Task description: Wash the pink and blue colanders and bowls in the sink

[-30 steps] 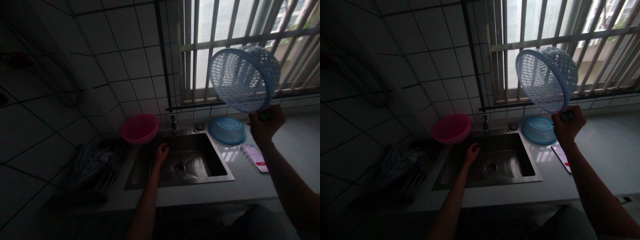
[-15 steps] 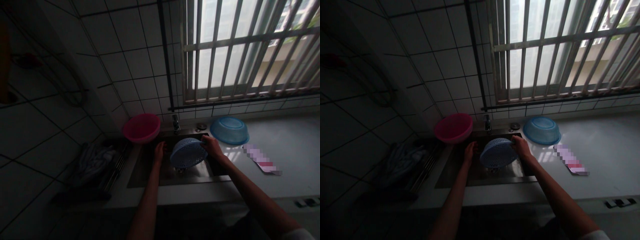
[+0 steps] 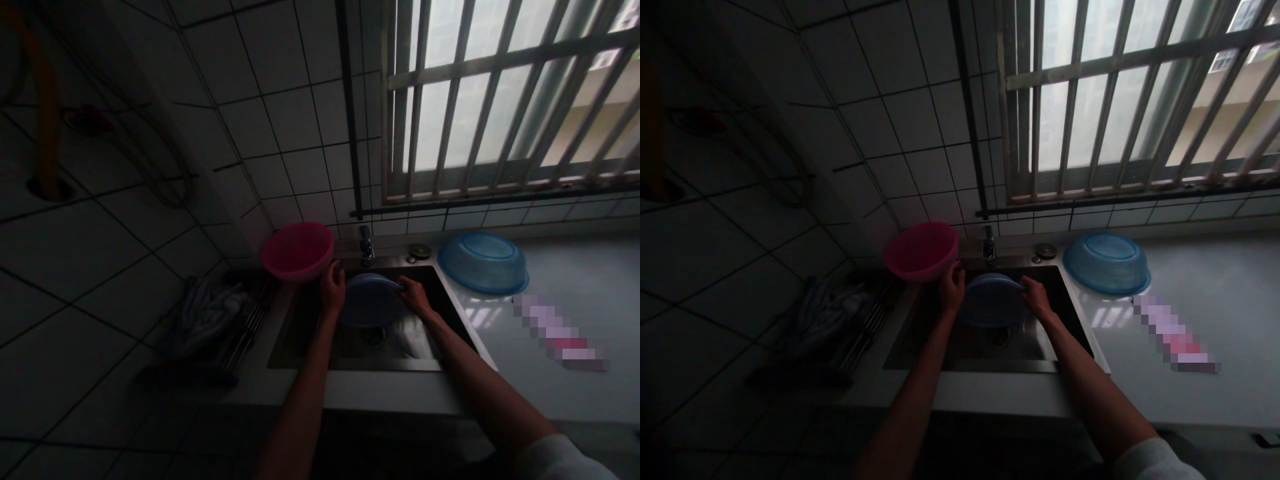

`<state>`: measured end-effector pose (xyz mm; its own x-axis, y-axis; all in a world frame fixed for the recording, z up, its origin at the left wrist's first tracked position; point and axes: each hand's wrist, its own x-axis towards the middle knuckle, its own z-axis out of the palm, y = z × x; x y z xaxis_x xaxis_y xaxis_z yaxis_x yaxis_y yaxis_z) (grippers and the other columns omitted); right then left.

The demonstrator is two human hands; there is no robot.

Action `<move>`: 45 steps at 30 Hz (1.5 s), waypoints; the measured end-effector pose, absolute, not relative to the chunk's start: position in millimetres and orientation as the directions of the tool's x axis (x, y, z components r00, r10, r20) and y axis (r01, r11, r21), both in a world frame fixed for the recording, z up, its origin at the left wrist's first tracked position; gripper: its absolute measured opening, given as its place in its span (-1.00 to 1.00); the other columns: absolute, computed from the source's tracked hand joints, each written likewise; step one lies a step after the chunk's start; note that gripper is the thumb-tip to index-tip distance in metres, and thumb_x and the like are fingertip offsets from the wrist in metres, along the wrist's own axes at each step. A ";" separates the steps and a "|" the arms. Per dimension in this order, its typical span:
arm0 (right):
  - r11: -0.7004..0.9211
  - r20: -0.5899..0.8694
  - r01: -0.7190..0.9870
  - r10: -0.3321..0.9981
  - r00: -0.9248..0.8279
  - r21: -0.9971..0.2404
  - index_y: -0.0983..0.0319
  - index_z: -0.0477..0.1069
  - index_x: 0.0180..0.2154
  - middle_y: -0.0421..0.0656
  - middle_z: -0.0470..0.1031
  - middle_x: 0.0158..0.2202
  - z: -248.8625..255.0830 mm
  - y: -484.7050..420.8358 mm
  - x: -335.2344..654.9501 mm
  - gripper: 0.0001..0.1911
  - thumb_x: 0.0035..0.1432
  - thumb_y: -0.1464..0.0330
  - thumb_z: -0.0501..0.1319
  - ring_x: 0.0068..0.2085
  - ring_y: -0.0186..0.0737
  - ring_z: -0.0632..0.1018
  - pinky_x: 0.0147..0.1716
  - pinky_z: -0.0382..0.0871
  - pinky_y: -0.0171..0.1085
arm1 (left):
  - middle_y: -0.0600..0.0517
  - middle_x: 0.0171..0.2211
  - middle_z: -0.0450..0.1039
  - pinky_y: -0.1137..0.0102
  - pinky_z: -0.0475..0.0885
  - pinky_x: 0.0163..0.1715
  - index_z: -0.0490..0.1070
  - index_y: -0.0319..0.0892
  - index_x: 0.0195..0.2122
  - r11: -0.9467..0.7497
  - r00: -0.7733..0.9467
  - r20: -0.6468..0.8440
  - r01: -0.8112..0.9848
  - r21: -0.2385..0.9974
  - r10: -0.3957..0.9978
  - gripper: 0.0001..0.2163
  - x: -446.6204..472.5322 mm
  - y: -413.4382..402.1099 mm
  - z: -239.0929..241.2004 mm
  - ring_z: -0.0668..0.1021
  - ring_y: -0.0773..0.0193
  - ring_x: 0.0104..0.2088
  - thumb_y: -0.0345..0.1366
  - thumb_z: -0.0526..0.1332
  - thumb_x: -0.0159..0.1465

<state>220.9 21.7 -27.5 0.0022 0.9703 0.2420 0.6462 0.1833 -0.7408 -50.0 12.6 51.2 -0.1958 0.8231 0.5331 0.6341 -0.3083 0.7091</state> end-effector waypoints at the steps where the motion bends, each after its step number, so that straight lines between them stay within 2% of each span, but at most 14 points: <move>1: 0.189 0.252 0.638 0.968 0.008 -0.746 0.22 0.45 -0.35 -0.21 0.50 -0.44 -28.2 22.8 221.2 -0.88 0.14 0.30 0.25 -0.40 -0.27 0.45 -0.40 0.13 -0.35 | -0.15 0.21 0.50 0.15 0.40 0.25 0.39 -0.14 0.26 -0.360 -0.138 0.588 0.672 0.647 0.797 -0.61 -42.5 19.1 67.3 0.53 0.10 0.20 -0.22 0.12 0.44; 5: 0.220 0.292 0.608 0.956 0.021 -0.763 0.21 0.44 -0.37 -0.23 0.49 -0.45 -31.6 25.8 218.9 -0.89 0.08 0.30 0.25 -0.41 -0.28 0.43 -0.42 0.12 -0.36 | -0.08 0.43 0.24 0.17 0.22 0.41 0.19 -0.11 0.43 -0.557 0.224 0.660 0.754 0.349 0.717 -0.43 -14.3 54.7 127.6 0.30 0.13 0.41 -0.32 0.19 0.39; 9: 0.233 0.314 0.589 0.949 0.037 -0.774 0.20 0.45 -0.36 -0.23 0.49 -0.44 -36.3 26.5 218.8 -0.91 0.06 0.32 0.25 -0.40 -0.27 0.44 -0.41 0.14 -0.36 | -0.09 0.32 0.41 0.19 0.27 0.37 0.43 -0.13 0.28 -0.578 0.428 0.465 0.777 0.249 0.775 -0.58 1.7 87.9 152.7 0.42 0.11 0.33 -0.34 0.18 0.41; 13: 0.232 0.329 0.601 0.943 0.054 -0.765 0.20 0.45 -0.37 -0.22 0.50 -0.42 -37.7 27.6 219.3 -0.93 0.07 0.34 0.24 -0.39 -0.27 0.45 -0.40 0.14 -0.36 | -0.07 0.24 0.51 0.21 0.40 0.24 0.53 -0.09 0.19 -0.505 0.346 0.449 0.808 0.305 0.824 -0.65 6.6 105.9 157.1 0.55 0.10 0.22 -0.30 0.08 0.48; 19: 0.216 0.324 0.609 0.943 0.072 -0.763 0.20 0.46 -0.36 -0.21 0.50 -0.43 -36.6 28.8 217.4 -0.93 0.08 0.35 0.24 -0.40 -0.27 0.44 -0.41 0.11 -0.35 | -0.10 0.14 0.59 0.15 0.42 0.21 0.58 -0.08 0.14 -0.444 0.286 0.405 0.813 0.377 0.868 -0.68 8.1 118.1 167.5 0.60 0.03 0.16 -0.28 0.14 0.46; 23: 0.224 0.318 0.605 0.947 0.051 -0.764 0.20 0.46 -0.36 -0.21 0.53 -0.40 -37.0 27.8 217.0 -0.95 0.06 0.37 0.24 -0.39 -0.27 0.45 -0.40 0.12 -0.36 | -0.10 0.36 0.36 0.17 0.31 0.34 0.34 -0.06 0.36 -0.549 0.300 0.506 0.694 0.465 0.809 -0.49 0.8 106.5 155.3 0.43 0.09 0.34 -0.34 0.24 0.38; 25: 0.231 0.311 0.608 0.950 0.026 -0.759 0.20 0.48 -0.35 -0.20 0.55 -0.38 -38.1 27.6 217.0 -0.93 0.04 0.40 0.25 -0.38 -0.27 0.47 -0.39 0.13 -0.36 | -0.07 0.45 0.19 0.14 0.23 0.40 0.23 -0.03 0.42 -0.563 0.196 0.596 0.639 0.525 0.779 -0.39 -7.8 90.5 137.8 0.30 0.10 0.42 -0.30 0.29 0.35; 27: 0.237 0.308 0.616 0.951 0.010 -0.752 0.19 0.49 -0.33 -0.21 0.56 -0.37 -39.5 28.1 216.9 -0.90 0.02 0.42 0.26 -0.36 -0.26 0.48 -0.39 0.13 -0.36 | -0.09 0.43 0.23 0.12 0.26 0.38 0.21 -0.04 0.43 -0.513 0.027 0.613 0.577 0.636 0.790 -0.42 -19.3 69.8 112.4 0.34 0.09 0.40 -0.21 0.25 0.39; 29: 0.244 0.313 0.617 0.950 0.004 -0.748 0.19 0.50 -0.32 -0.21 0.56 -0.37 -40.0 28.8 215.7 -0.89 0.02 0.43 0.28 -0.35 -0.26 0.49 -0.38 0.14 -0.36 | -0.13 0.38 0.32 0.11 0.38 0.30 0.26 -0.05 0.40 -0.401 -0.046 0.481 0.488 0.775 0.875 -0.44 -31.7 48.0 81.4 0.46 0.05 0.30 -0.08 0.23 0.40; 31: 0.253 0.317 0.609 0.948 -0.002 -0.752 0.20 0.51 -0.31 -0.22 0.56 -0.38 -38.7 28.7 212.8 -0.90 0.04 0.41 0.31 -0.35 -0.26 0.50 -0.38 0.15 -0.37 | -0.18 0.38 0.32 0.12 0.43 0.24 0.27 -0.08 0.39 -0.270 0.036 0.285 0.451 0.851 0.958 -0.34 -42.6 29.4 49.7 0.50 -0.01 0.27 -0.02 0.32 0.32; 33: 0.277 0.329 0.601 0.944 -0.024 -0.750 0.20 0.52 -0.31 -0.22 0.56 -0.38 -35.3 27.2 208.5 -0.90 0.06 0.38 0.34 -0.35 -0.25 0.51 -0.37 0.18 -0.37 | -0.18 0.40 0.29 0.12 0.40 0.27 0.27 -0.07 0.40 -0.156 0.096 0.125 0.499 0.852 0.988 -0.20 -50.4 17.2 22.9 0.45 -0.06 0.31 -0.04 0.46 0.16; 35: 0.321 0.350 0.596 0.934 -0.072 -0.736 0.19 0.53 -0.29 -0.21 0.58 -0.35 -30.9 24.9 205.2 -0.88 0.09 0.33 0.36 -0.33 -0.23 0.53 -0.36 0.21 -0.36 | -0.15 0.35 0.37 0.13 0.36 0.31 0.38 -0.08 0.33 -0.110 0.112 0.059 0.531 0.840 0.992 -0.27 -55.5 12.1 4.8 0.47 -0.04 0.30 -0.14 0.49 0.11; 39: 0.271 0.280 0.633 0.956 -0.088 -0.725 0.14 0.56 -0.15 -0.15 0.64 -0.26 -27.9 22.8 212.8 -0.75 0.12 0.24 0.41 -0.26 -0.16 0.60 -0.32 0.30 -0.34 | -0.11 0.11 0.61 0.11 0.45 0.23 0.60 -0.13 0.05 -0.053 0.067 0.026 0.444 0.894 0.997 -0.66 -65.6 15.2 -7.5 0.62 0.03 0.12 -0.27 0.30 0.24; 45: 0.041 0.017 0.768 0.999 -0.039 -0.639 0.16 0.62 -0.01 -0.02 0.69 -0.12 -40.2 26.4 240.8 -0.65 0.13 0.30 0.40 -0.09 0.01 0.67 -0.19 0.41 -0.30 | -0.10 0.09 0.62 0.10 0.46 0.22 0.54 -0.16 0.09 -0.141 0.038 0.137 0.343 0.929 0.990 -0.62 -82.7 15.0 -10.9 0.62 0.05 0.11 -0.20 0.27 0.27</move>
